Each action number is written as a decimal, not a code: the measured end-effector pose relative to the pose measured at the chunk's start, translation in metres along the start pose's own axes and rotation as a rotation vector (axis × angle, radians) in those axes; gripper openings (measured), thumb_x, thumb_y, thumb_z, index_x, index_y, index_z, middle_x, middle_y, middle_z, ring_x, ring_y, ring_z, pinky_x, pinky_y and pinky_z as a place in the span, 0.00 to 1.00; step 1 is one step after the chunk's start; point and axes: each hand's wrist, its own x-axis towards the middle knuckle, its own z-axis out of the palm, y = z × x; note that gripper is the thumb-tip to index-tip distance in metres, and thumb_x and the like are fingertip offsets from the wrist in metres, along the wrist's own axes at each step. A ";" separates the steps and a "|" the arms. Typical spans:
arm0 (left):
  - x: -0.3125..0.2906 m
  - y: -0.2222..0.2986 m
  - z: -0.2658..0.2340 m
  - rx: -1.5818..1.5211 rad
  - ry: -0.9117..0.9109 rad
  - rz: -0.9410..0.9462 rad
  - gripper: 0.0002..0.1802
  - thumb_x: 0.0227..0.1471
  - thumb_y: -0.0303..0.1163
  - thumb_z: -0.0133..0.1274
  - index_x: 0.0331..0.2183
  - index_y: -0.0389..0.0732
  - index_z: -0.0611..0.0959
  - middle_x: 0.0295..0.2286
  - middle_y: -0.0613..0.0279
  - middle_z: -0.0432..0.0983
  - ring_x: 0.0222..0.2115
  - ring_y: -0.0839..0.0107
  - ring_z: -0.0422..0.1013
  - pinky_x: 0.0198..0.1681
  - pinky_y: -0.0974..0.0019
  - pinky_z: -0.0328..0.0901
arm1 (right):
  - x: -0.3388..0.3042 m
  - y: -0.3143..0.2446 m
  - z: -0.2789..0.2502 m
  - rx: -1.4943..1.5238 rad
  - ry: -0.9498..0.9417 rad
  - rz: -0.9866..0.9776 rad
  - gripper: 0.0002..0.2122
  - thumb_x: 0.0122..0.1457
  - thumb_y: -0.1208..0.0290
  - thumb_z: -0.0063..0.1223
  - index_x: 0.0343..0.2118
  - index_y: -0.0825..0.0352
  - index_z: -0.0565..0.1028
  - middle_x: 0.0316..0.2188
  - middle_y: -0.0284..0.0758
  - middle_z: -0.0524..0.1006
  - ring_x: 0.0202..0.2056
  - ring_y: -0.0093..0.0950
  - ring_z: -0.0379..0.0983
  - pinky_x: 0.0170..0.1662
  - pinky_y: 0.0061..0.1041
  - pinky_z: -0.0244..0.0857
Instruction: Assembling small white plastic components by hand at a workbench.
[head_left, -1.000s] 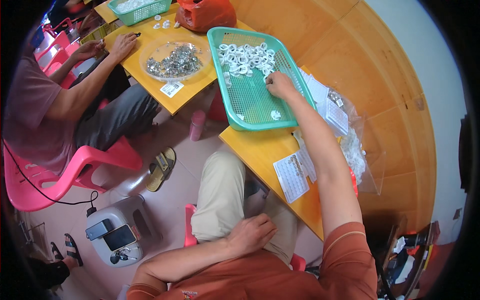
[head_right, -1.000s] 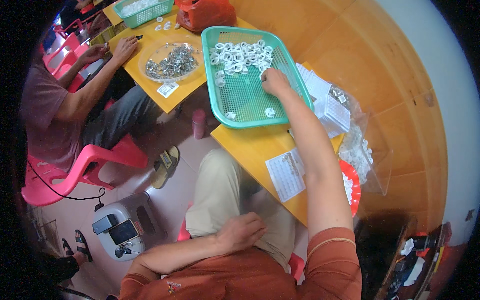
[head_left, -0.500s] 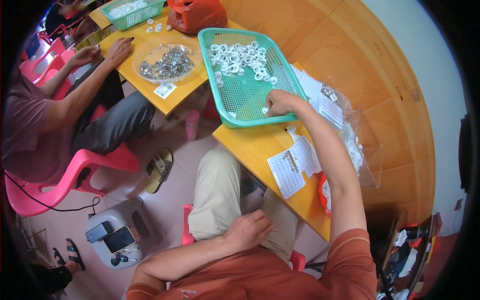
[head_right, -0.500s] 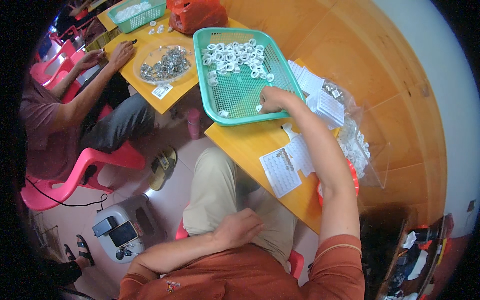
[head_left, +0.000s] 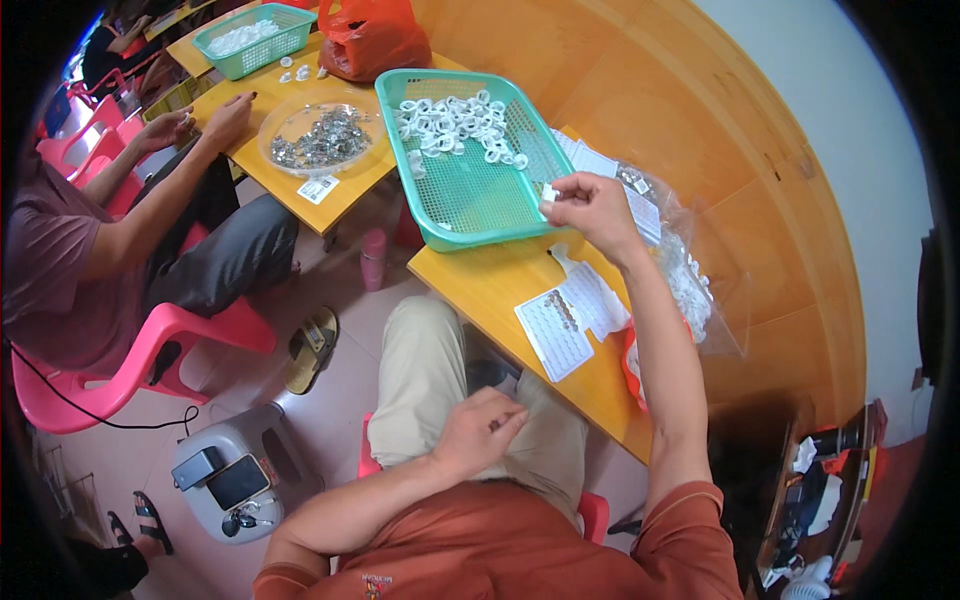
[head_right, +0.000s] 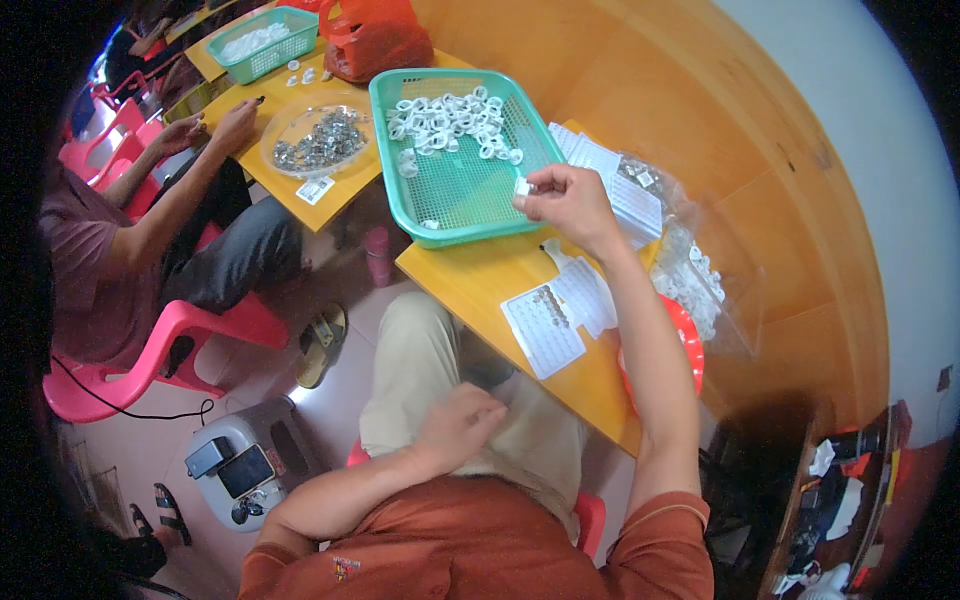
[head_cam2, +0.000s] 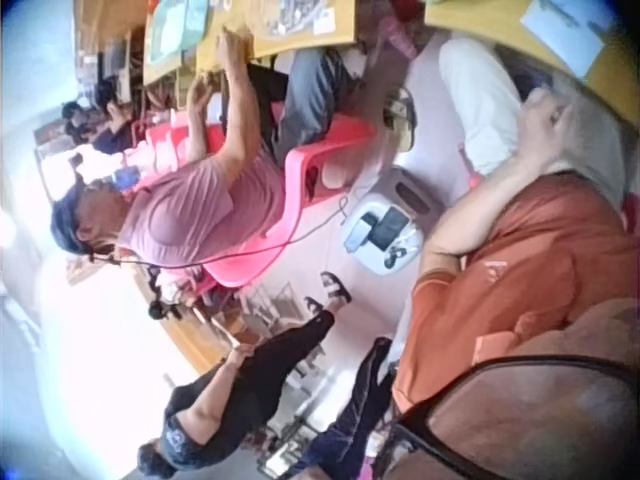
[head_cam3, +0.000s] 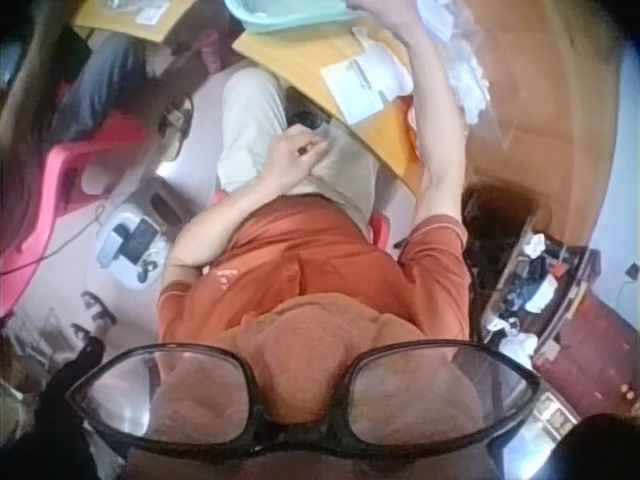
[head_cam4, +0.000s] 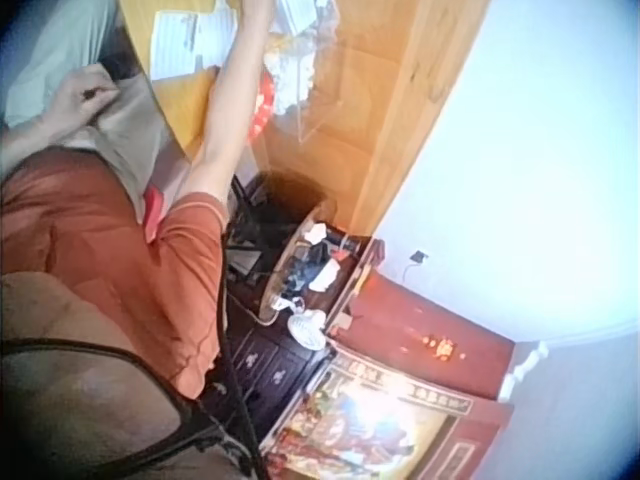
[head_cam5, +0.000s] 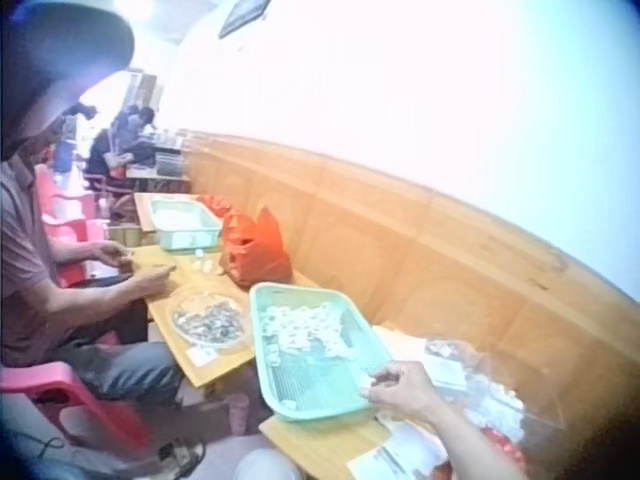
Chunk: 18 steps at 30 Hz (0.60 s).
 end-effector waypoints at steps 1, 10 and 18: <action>0.001 0.004 -0.002 -0.004 0.056 -0.026 0.06 0.48 0.27 0.60 0.31 0.36 0.83 0.26 0.56 0.75 0.23 0.68 0.73 0.26 0.69 0.67 | -0.019 -0.003 0.000 0.029 -0.019 0.008 0.13 0.50 0.77 0.63 0.37 0.75 0.76 0.27 0.33 0.78 0.27 0.19 0.75 0.32 0.18 0.70; 0.021 0.023 -0.023 -0.764 0.218 -0.265 0.22 0.57 0.30 0.53 0.52 0.32 0.72 0.39 0.61 0.73 0.33 0.76 0.72 0.34 0.74 0.69 | -0.168 0.006 0.045 0.348 -0.178 0.163 0.13 0.49 0.81 0.63 0.39 0.73 0.77 0.29 0.30 0.78 0.29 0.15 0.73 0.33 0.14 0.69; 0.002 0.021 -0.009 -0.849 0.068 -0.385 0.17 0.56 0.27 0.54 0.47 0.31 0.75 0.35 0.59 0.77 0.31 0.76 0.74 0.36 0.74 0.71 | -0.206 0.025 0.065 0.520 -0.333 0.151 0.12 0.57 0.80 0.56 0.44 0.75 0.75 0.33 0.34 0.79 0.35 0.21 0.77 0.39 0.18 0.70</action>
